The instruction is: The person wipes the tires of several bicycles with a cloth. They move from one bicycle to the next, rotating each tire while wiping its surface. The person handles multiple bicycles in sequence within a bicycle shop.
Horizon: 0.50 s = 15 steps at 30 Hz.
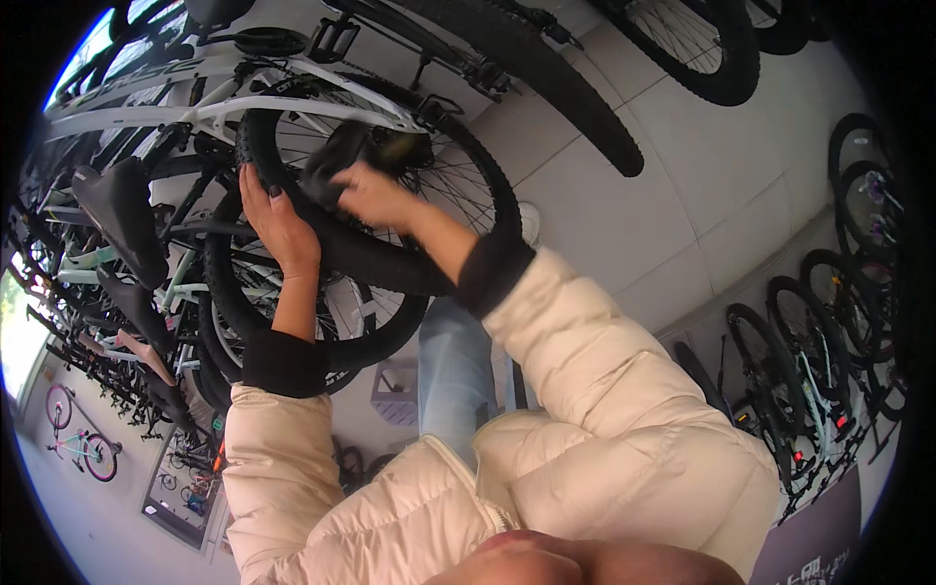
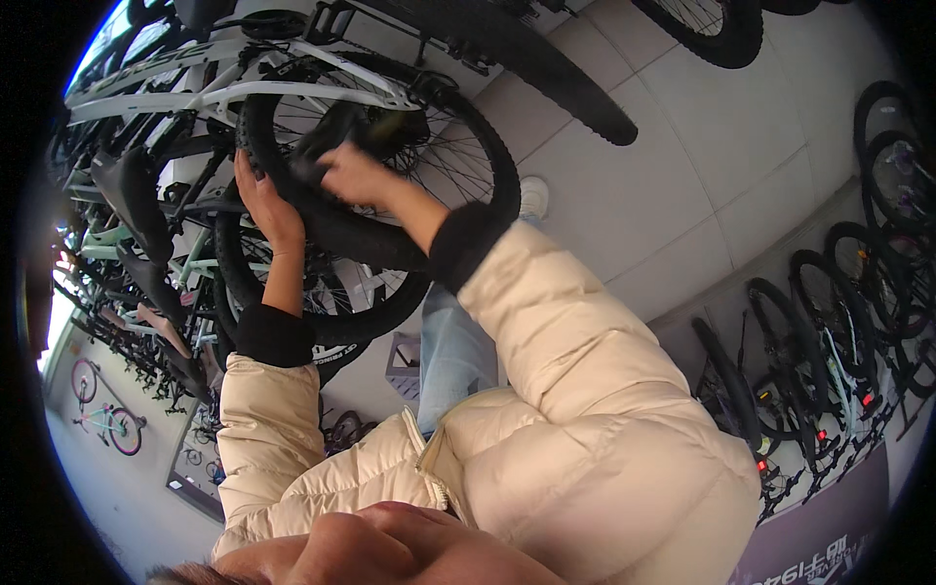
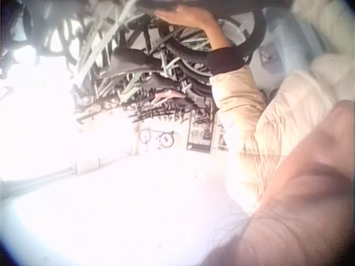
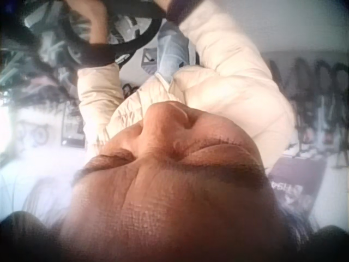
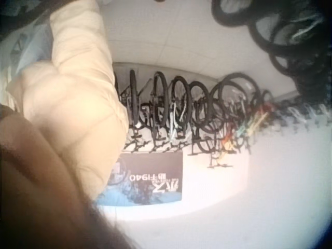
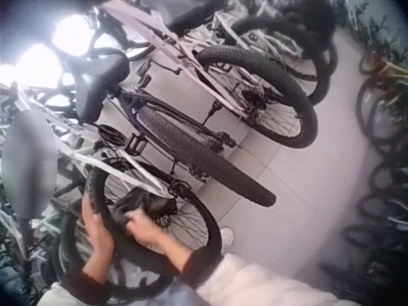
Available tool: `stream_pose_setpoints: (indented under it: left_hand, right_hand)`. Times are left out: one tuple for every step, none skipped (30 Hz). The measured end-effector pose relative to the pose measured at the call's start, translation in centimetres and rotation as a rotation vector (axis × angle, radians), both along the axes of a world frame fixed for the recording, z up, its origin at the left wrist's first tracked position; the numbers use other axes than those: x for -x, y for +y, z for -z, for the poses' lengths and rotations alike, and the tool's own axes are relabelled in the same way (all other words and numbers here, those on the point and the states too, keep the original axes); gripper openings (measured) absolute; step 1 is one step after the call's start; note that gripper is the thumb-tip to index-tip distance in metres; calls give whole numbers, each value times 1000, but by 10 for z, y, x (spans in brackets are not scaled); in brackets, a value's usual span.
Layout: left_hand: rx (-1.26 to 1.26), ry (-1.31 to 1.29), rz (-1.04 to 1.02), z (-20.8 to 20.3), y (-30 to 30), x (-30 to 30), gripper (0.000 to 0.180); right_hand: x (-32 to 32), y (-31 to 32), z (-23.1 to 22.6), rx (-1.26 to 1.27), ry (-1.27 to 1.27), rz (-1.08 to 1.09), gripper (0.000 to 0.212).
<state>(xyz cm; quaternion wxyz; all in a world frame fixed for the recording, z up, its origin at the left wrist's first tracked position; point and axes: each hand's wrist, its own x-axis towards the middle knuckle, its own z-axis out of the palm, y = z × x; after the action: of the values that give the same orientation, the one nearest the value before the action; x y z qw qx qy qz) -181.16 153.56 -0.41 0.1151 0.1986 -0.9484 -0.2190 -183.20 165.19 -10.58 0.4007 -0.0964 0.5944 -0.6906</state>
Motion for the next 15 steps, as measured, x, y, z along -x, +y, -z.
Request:
stream_pose_setpoints:
  left_hand:
    - [-11,2,-1,0,-1,0,52]
    - [-23,7,2,0,-1,0,52]
    - [-24,13,8,0,-1,1,52]
    - [-22,19,17,-1,-1,1,52]
    - [-16,22,25,-1,-1,1,51]
    - [-22,37,42,-1,-1,2,49]
    - [-19,25,36,-1,-1,2,49]
    - [-16,16,32,-1,-1,2,49]
    - [-11,6,33,-1,0,2,48]
    - [-1,5,41,-1,0,1,48]
    - [11,2,53,-1,0,0,48]
    - [25,1,64,-2,0,0,48]
    - [25,0,66,-2,1,-1,48]
    - [25,-2,70,-2,1,-1,48]
    - [24,5,70,-2,2,-1,48]
  right_hand:
    - [-16,8,-17,121,103,57,42]
    - [-23,21,-26,64,40,5,43]
    - [-26,34,-30,113,80,32,43]
    - [-30,48,-30,96,137,6,43]
    - [-35,65,-26,23,159,-80,44]
    - [-43,83,-19,-10,212,-138,44]
    - [-51,102,-10,-77,163,-184,45]
    - [-57,121,1,-130,169,-229,44]
    - [-65,131,13,-187,150,-160,35]
    - [-70,147,27,-271,164,-252,33]
    - [-78,157,39,-297,181,-180,33]
    - [-81,167,54,-337,127,-239,35]
    - [-82,176,70,-476,155,-333,37]
    - [-85,185,83,-534,128,-290,36]
    - [-84,190,97,-611,90,-261,36]
